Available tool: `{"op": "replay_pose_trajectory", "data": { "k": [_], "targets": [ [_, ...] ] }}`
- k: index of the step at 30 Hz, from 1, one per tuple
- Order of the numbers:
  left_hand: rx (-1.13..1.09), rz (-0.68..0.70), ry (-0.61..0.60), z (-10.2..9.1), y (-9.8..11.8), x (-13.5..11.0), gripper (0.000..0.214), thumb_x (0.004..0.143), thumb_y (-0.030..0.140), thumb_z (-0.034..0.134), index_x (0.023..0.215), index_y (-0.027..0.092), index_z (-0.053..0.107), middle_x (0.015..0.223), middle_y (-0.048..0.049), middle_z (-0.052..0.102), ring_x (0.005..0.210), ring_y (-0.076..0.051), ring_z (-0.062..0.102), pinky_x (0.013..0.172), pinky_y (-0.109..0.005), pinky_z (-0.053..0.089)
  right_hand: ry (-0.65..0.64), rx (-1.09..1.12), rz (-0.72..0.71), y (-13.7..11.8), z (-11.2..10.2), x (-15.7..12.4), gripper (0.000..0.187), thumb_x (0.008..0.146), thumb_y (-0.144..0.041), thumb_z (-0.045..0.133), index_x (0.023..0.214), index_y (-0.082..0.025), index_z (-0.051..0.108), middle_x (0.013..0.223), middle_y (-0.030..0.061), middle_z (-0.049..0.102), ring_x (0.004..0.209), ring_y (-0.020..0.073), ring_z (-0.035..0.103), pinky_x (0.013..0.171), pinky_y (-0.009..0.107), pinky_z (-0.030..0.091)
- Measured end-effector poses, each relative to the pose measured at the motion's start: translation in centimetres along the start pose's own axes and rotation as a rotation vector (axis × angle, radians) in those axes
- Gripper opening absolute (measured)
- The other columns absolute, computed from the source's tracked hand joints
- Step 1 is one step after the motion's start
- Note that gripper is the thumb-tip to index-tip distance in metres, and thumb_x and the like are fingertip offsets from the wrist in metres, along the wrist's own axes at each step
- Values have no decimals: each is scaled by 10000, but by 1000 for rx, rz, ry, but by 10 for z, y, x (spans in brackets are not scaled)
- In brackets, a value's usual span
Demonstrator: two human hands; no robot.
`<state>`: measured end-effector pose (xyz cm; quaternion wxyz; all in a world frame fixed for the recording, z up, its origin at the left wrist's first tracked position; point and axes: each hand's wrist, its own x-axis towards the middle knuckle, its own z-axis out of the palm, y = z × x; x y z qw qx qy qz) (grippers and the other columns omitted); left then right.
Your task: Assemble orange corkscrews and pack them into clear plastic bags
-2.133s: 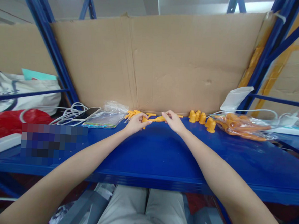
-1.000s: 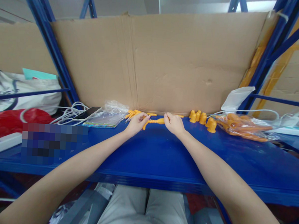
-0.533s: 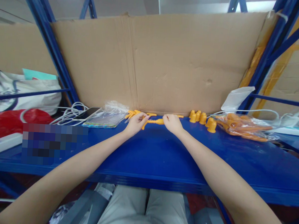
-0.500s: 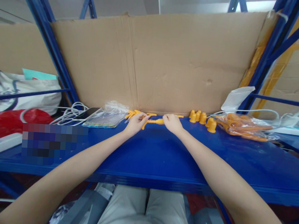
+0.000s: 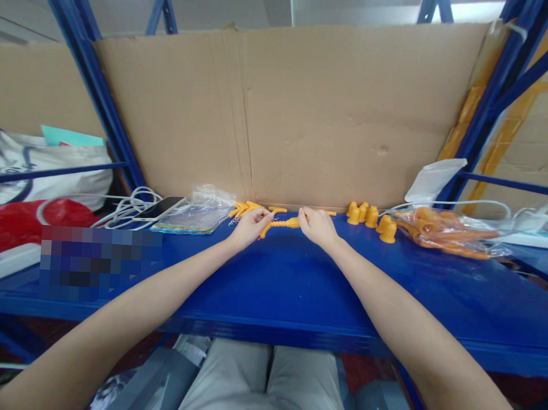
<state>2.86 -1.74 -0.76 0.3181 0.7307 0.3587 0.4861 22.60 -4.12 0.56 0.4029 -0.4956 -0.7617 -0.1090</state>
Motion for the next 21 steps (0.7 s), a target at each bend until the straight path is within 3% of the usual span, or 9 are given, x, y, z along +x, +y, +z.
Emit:
{"op": "replay_pose_trajectory", "data": {
  "k": [7,12,15,18,21],
  "targets": [
    [251,243,147,-6,4,-2,160,851,297,568,744,180,592,487,72,456,455,-76,433,464,-185,292,-90,81,195,-14,-4,9,343,831,-230,345,490,-232,314,474,22,450,514,153,446,554,281,269],
    [255,269,152,-8,6,-1,177,854,324,562,756,183,604,502,67,468,459,-73,427,464,-184,294,-211,286,345,-16,-3,11,414,864,-251,340,452,-220,364,420,-5,420,452,129,422,520,262,294],
    [140,169,103,-5,5,1,229,855,379,558,740,182,576,475,73,463,414,-70,423,417,-173,294,-122,299,272,-11,-4,7,446,900,-374,348,483,-220,380,436,-11,424,471,131,439,533,258,312],
    [22,32,42,0,5,1,275,855,427,549,725,185,533,423,91,434,332,-66,378,362,-169,286,36,175,91,-4,-5,2,386,893,-423,389,565,-219,415,508,-3,474,530,143,471,558,259,314],
    [-11,-10,18,2,5,-1,275,854,422,551,717,186,519,402,98,419,306,-65,359,343,-169,275,38,35,-42,-1,-5,-1,350,910,-369,359,603,-218,433,569,29,534,576,160,512,583,266,320]
  ]
}}
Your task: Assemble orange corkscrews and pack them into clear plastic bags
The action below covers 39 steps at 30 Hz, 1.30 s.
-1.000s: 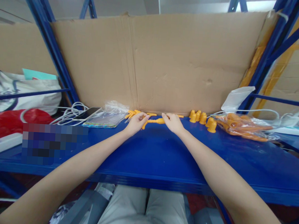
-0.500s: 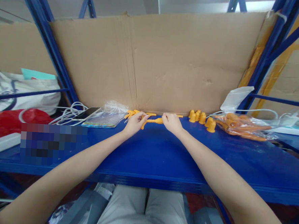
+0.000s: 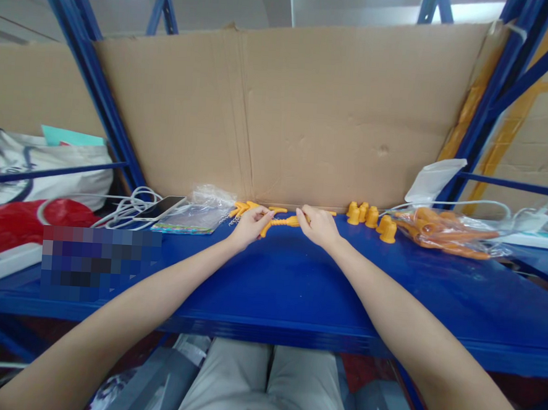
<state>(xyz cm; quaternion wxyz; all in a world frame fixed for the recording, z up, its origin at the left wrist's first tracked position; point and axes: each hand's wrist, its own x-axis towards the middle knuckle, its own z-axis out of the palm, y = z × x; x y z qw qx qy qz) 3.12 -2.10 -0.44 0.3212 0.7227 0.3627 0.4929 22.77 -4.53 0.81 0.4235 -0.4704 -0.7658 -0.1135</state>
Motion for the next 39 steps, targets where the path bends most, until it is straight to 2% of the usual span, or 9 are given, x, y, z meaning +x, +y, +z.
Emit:
{"op": "replay_pose_trajectory", "data": {
  "k": [4,8,12,16,21,28,33,36,39],
  "targets": [
    [73,86,19,-1,-2,-1,248,856,391,550,721,182,545,446,80,451,368,-71,404,391,-176,297,-49,-109,33,-1,0,2,388,927,-311,307,585,-210,460,590,69,576,611,182,553,594,274,324],
    [241,222,102,-5,-2,-2,197,870,333,534,746,186,582,485,66,470,457,-87,447,469,-187,317,-75,-83,131,-7,0,8,394,907,-287,339,548,-206,481,558,81,587,598,194,556,576,281,328],
    [369,301,150,-9,5,-4,150,873,284,538,773,196,607,495,69,467,475,-92,456,507,-193,321,-162,48,290,-16,-1,13,413,866,-219,371,456,-214,424,467,60,538,545,177,539,554,270,341],
    [417,362,154,-10,11,-6,140,874,264,539,769,199,605,539,62,505,508,-92,475,550,-191,352,-315,268,542,-24,-3,14,440,856,-180,363,422,-202,432,350,10,433,388,120,435,474,245,331],
    [421,353,139,-9,11,-5,153,881,262,526,768,193,601,527,66,488,497,-89,462,538,-187,344,-352,405,739,-27,-3,13,380,847,-213,390,479,-185,478,318,-21,401,293,82,310,358,229,249],
    [419,349,120,-8,6,-3,164,885,278,518,778,191,609,537,61,501,501,-90,459,533,-192,336,-441,488,868,-28,-4,14,378,868,-265,396,503,-190,458,302,-29,368,258,62,235,307,213,129],
    [408,337,115,-7,5,-3,188,888,315,515,783,193,613,543,54,516,504,-93,462,524,-191,337,-497,587,922,-23,-2,14,419,906,-388,394,538,-199,460,302,-38,346,258,59,194,302,211,84],
    [379,314,120,-7,2,-1,191,882,329,523,785,193,615,535,56,509,496,-91,456,513,-187,332,-527,704,882,-18,-2,14,411,912,-436,399,589,-194,475,340,-45,374,275,51,179,313,206,75],
    [338,279,137,-8,-4,2,194,879,334,523,785,190,612,519,58,482,480,-90,435,488,-186,307,-537,870,882,-16,-6,14,354,924,-406,374,668,-191,490,411,-39,449,292,60,228,331,202,128]
  ]
}}
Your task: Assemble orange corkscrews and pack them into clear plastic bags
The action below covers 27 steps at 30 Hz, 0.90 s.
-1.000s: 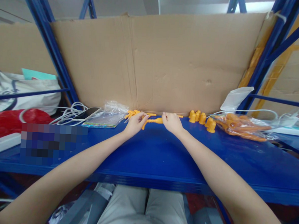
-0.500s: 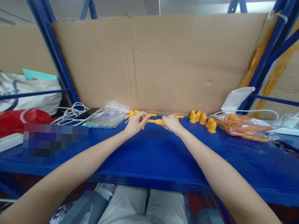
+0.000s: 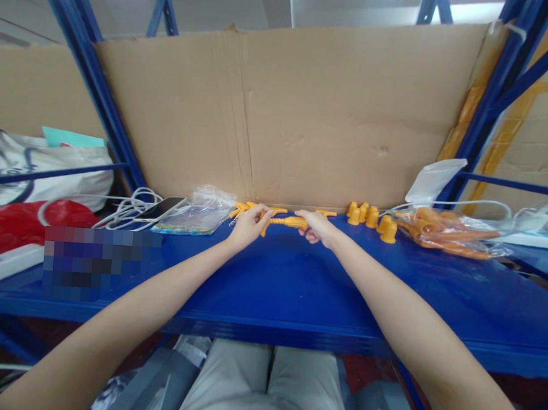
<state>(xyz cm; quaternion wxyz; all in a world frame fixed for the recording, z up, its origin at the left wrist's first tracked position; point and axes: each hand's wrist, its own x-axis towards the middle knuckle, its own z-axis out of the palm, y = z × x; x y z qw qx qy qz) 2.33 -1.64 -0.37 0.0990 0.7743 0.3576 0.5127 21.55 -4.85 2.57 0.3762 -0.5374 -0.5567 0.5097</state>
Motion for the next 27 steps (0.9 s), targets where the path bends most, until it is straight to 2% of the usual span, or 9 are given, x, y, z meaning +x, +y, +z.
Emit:
{"op": "replay_pose_trajectory", "data": {
  "k": [6,10,14,17,18,21,23,25,27],
  "targets": [
    [-88,-91,-42,-1,-12,3,216,895,361,497,786,186,564,510,59,468,453,-91,432,458,-177,315,-34,304,36,-4,-7,-3,212,902,-271,389,758,-183,517,580,19,613,399,109,438,437,235,348],
    [-103,-132,-85,2,-17,3,204,913,369,469,947,192,566,571,57,520,502,-105,506,529,-193,401,30,384,0,-2,-8,1,187,888,-224,432,752,-171,549,600,38,630,448,113,470,475,234,401],
    [-1,-166,-85,7,-27,4,308,912,318,479,1184,173,488,793,-17,639,702,-156,611,707,-284,494,180,435,-86,2,-17,9,170,883,-212,456,752,-172,557,626,38,624,491,114,511,499,235,446],
    [153,-143,-85,6,-37,5,369,898,311,495,1225,144,473,1040,-113,652,967,-223,625,903,-381,472,403,422,-243,9,-35,19,78,857,-224,516,786,-194,531,679,18,618,540,116,556,510,229,467],
    [214,-131,-86,5,-41,6,378,889,313,506,1226,145,481,1118,-133,636,1073,-247,594,966,-406,439,498,391,-303,12,-42,24,58,833,-223,556,796,-204,515,697,8,614,555,115,568,516,225,472],
    [377,-180,-129,0,-49,6,404,882,335,503,1246,160,495,1293,-162,561,1263,-295,475,1056,-460,359,796,205,-421,23,-63,36,172,755,-250,660,822,-214,506,751,0,613,596,130,587,523,236,475],
    [440,-234,-208,-2,-53,5,435,895,365,466,1286,176,480,1379,-164,500,1318,-303,421,1066,-482,343,913,9,-480,31,-74,41,214,728,-275,687,849,-202,526,799,31,635,669,162,603,578,269,482],
    [473,-279,-305,-2,-54,3,474,905,408,430,1332,204,455,1462,-155,419,1363,-311,367,1074,-505,323,940,-223,-538,38,-78,42,233,731,-282,677,902,-185,553,853,68,658,734,195,609,652,313,482],
    [503,-322,-403,-3,-52,1,506,907,457,407,1360,234,447,1520,-143,339,1398,-332,307,1083,-546,287,900,-459,-605,43,-74,41,243,762,-279,638,969,-170,571,926,103,672,802,227,613,712,349,468]
  ]
}}
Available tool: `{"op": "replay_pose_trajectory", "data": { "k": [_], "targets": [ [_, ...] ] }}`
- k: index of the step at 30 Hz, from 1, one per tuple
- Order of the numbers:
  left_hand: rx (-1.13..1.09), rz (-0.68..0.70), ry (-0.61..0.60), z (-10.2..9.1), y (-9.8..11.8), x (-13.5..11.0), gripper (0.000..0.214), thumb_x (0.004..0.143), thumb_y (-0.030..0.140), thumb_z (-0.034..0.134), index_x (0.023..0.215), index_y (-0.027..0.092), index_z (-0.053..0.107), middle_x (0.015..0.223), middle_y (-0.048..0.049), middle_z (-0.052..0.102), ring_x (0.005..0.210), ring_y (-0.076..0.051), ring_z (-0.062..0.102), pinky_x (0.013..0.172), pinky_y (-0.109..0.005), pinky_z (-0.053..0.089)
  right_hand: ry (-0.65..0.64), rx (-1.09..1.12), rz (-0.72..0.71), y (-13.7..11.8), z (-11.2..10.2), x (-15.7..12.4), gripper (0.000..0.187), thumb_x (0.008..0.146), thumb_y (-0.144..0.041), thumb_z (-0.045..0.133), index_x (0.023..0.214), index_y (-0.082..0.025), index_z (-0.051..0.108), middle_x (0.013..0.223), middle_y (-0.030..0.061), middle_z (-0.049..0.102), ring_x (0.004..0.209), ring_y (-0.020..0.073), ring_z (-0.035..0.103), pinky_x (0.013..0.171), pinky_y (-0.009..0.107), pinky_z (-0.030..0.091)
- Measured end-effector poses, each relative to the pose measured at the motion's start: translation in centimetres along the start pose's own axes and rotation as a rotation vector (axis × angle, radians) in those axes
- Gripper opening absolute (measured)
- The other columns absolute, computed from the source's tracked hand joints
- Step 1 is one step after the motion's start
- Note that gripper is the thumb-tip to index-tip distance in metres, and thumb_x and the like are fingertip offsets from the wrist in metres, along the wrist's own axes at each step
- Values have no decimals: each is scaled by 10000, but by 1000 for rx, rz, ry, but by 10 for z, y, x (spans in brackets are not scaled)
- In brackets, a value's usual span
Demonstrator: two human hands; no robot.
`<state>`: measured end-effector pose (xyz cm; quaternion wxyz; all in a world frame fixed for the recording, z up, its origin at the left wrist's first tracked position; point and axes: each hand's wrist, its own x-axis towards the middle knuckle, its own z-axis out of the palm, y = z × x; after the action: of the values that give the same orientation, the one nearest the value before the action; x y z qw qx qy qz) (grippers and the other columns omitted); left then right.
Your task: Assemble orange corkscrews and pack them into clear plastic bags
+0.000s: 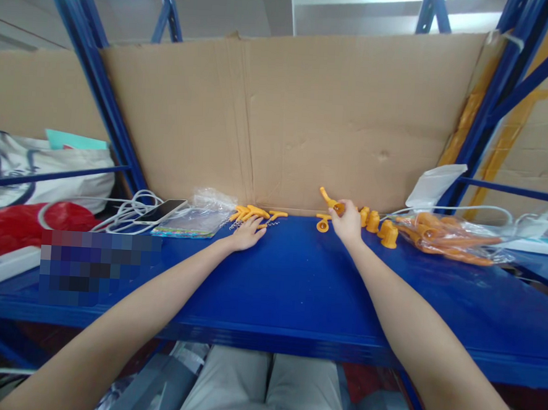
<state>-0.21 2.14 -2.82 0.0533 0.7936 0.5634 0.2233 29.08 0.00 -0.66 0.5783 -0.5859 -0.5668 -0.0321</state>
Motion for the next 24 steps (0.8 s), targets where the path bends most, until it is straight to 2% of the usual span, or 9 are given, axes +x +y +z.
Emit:
{"op": "replay_pose_trajectory", "data": {
  "k": [4,8,10,14,18,21,24],
  "targets": [
    [84,3,-159,-6,7,-6,546,923,502,328,1403,261,421,1554,-124,271,1440,-343,195,1093,-609,213,-168,-322,-294,-15,7,-19,251,843,-280,570,1058,-153,595,1046,147,670,954,280,599,782,375,414],
    [156,20,-248,-13,12,-9,587,945,503,241,1465,242,323,1575,-103,212,1458,-299,142,1118,-582,191,-343,-691,-456,-34,14,-33,248,904,-259,520,1094,-140,626,1033,153,678,987,282,578,814,373,348],
    [182,13,-270,-14,13,-9,595,952,499,222,1480,232,289,1582,-93,193,1463,-279,129,1133,-552,184,-415,-818,-484,-38,14,-35,243,908,-236,521,1096,-136,638,1053,158,672,1014,276,565,814,363,330],
    [204,13,-270,-13,12,-8,581,959,498,226,1473,237,299,1575,-95,225,1458,-274,158,1139,-534,183,-472,-940,-425,-37,11,-34,239,909,-255,543,1086,-145,658,1069,160,659,1023,270,560,792,348,331],
    [201,71,-210,-7,6,-2,524,953,472,301,1391,216,431,1507,-118,368,1408,-278,290,1130,-492,242,-460,-929,-341,-34,9,-33,255,908,-310,553,1080,-168,677,1078,147,644,1024,267,557,804,353,353],
    [194,128,-167,-3,0,2,422,939,369,381,1300,207,525,1394,-114,495,1333,-259,401,1104,-442,314,-457,-864,-235,-30,9,-31,282,897,-342,561,1095,-186,686,1127,142,622,1054,276,543,814,366,382],
    [182,141,-133,-1,-4,5,360,913,260,424,1234,205,577,1316,-108,548,1278,-248,450,1074,-416,365,-416,-802,-123,-24,9,-28,359,864,-404,590,1163,-220,665,1225,130,585,1138,303,499,858,399,396]
  ]
}}
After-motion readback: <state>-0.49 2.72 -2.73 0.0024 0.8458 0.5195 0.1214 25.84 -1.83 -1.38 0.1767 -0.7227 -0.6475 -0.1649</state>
